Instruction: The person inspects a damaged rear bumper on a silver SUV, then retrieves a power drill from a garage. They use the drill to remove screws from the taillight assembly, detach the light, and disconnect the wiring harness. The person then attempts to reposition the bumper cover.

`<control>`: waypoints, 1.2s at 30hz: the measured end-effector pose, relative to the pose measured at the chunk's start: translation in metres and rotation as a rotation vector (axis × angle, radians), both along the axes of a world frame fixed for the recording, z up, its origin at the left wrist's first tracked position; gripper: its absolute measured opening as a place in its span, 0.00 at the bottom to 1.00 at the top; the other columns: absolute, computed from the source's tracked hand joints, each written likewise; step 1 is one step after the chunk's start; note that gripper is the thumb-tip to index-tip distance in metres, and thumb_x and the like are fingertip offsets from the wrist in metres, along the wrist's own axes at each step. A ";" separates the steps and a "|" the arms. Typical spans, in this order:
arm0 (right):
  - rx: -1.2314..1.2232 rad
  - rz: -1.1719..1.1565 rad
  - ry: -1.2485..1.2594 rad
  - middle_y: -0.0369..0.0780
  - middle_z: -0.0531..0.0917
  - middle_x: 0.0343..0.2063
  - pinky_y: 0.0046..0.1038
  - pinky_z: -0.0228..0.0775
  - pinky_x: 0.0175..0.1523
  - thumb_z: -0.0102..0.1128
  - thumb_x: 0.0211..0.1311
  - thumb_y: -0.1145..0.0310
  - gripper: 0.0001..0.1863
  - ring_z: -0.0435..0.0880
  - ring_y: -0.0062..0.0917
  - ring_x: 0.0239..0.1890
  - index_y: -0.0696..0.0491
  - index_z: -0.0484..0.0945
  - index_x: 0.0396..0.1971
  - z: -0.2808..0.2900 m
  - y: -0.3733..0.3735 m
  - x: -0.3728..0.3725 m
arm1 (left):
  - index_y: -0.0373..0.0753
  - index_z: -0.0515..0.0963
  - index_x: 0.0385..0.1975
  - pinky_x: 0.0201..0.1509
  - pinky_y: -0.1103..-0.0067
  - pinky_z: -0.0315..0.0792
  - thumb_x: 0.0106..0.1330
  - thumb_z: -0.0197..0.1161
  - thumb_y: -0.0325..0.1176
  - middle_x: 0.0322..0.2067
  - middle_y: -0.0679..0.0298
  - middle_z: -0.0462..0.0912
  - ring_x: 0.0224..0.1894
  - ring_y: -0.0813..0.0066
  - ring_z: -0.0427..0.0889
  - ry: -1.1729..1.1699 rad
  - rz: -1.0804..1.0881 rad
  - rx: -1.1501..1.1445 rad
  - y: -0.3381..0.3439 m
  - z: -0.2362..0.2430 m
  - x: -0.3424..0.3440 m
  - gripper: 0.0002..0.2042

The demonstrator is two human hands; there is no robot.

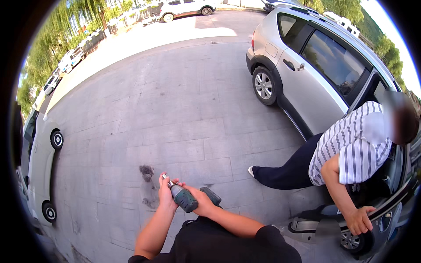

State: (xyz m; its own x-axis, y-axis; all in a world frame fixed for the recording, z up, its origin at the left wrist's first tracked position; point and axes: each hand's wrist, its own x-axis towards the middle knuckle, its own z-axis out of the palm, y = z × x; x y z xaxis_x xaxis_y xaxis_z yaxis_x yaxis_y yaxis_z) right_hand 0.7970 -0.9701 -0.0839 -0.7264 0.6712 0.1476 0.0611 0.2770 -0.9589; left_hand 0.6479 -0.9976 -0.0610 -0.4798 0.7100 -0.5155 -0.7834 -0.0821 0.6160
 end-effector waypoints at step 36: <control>0.156 -0.463 0.023 0.48 0.80 0.38 0.39 0.74 0.45 0.73 0.45 0.64 0.26 0.82 0.47 0.43 0.57 0.72 0.42 -0.042 1.230 -0.389 | 0.50 0.59 0.61 0.33 0.68 0.78 0.80 0.45 0.41 0.22 0.63 0.70 0.22 0.69 0.74 0.208 -0.652 0.229 1.292 0.011 -0.385 0.14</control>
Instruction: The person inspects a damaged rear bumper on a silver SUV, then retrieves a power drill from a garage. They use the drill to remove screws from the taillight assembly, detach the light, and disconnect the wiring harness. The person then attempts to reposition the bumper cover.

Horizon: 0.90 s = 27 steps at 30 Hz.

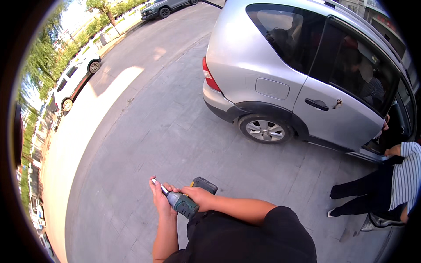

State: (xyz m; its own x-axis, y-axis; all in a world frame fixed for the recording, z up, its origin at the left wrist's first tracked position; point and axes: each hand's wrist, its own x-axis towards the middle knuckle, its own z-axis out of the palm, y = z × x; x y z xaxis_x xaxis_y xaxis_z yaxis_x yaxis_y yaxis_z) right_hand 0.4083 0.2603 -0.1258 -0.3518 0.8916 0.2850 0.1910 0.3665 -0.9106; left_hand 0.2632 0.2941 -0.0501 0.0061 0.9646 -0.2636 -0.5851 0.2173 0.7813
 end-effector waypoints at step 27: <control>-0.018 -0.737 0.286 0.48 0.79 0.33 0.39 0.73 0.42 0.71 0.45 0.69 0.21 0.81 0.47 0.39 0.57 0.71 0.37 -0.076 0.784 0.095 | 0.48 0.56 0.63 0.38 0.66 0.79 0.81 0.41 0.43 0.25 0.62 0.71 0.25 0.67 0.77 0.285 -0.744 -0.008 0.864 -0.052 0.180 0.16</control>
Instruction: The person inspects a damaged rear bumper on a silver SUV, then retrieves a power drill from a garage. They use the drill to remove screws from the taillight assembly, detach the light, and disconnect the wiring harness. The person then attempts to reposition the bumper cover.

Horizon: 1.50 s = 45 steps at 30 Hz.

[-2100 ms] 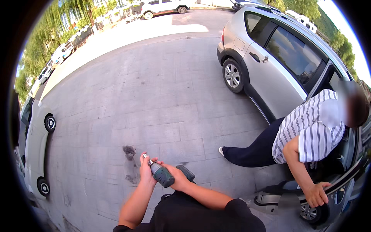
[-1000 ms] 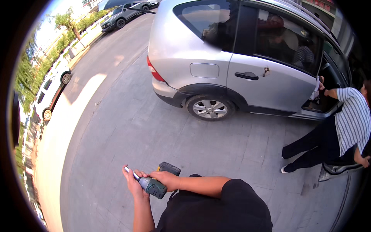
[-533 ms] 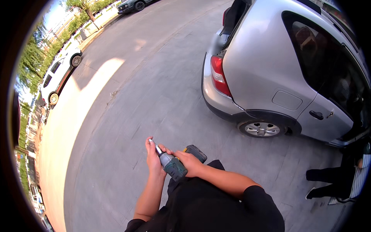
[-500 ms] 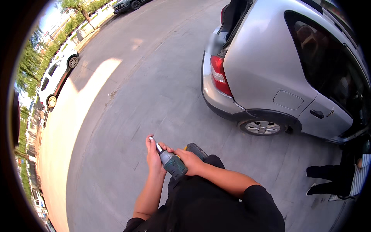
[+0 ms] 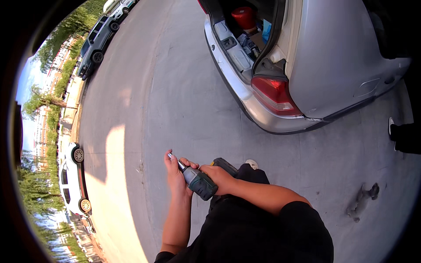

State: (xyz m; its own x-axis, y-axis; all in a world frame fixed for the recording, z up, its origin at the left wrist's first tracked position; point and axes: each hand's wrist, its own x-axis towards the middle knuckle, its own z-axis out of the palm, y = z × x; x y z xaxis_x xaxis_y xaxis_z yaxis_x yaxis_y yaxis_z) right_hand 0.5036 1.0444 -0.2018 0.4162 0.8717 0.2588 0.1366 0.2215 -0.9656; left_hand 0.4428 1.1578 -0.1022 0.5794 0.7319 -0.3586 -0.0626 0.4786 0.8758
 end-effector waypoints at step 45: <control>1.412 -1.942 0.477 0.37 0.79 0.31 0.26 0.71 0.34 0.63 0.60 0.82 0.12 0.78 0.23 0.29 0.57 0.76 0.43 -0.103 0.242 0.318 | 0.34 0.73 0.35 0.40 0.62 0.83 0.80 0.44 0.47 0.29 0.58 0.76 0.31 0.56 0.85 0.210 -2.164 0.237 0.046 -0.106 0.456 0.21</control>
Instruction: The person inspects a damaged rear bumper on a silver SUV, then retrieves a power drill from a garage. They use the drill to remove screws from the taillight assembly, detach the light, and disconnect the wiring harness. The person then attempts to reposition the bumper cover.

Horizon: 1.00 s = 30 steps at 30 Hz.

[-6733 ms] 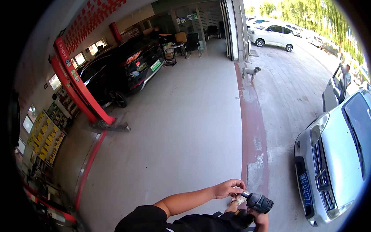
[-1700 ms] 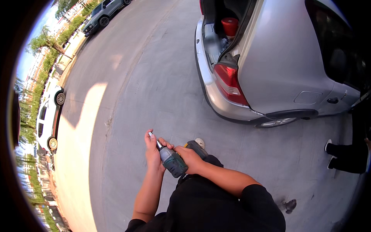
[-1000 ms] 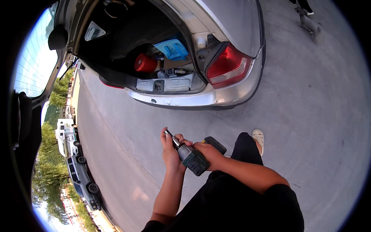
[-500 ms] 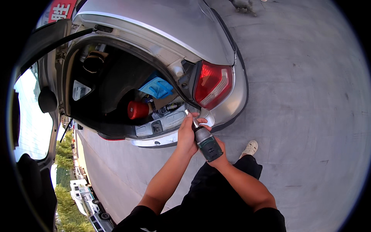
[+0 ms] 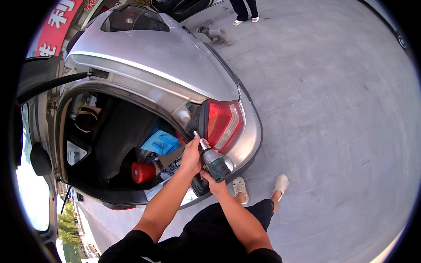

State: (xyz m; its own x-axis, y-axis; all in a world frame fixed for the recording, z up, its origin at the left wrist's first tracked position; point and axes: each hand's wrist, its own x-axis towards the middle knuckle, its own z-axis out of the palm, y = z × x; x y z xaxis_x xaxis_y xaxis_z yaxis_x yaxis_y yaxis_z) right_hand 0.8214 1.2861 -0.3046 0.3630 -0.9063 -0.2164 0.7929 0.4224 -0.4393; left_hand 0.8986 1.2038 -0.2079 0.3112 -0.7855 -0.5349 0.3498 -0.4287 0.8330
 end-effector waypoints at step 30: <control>-0.146 -0.114 0.238 0.38 0.78 0.28 0.25 0.70 0.33 0.59 0.54 0.84 0.12 0.77 0.23 0.27 0.58 0.75 0.39 0.002 -0.008 0.015 | 0.40 0.76 0.30 0.32 0.79 0.69 0.75 0.57 0.48 0.24 0.72 0.73 0.26 0.82 0.72 -0.138 -0.140 0.019 -0.004 -0.016 0.031 0.18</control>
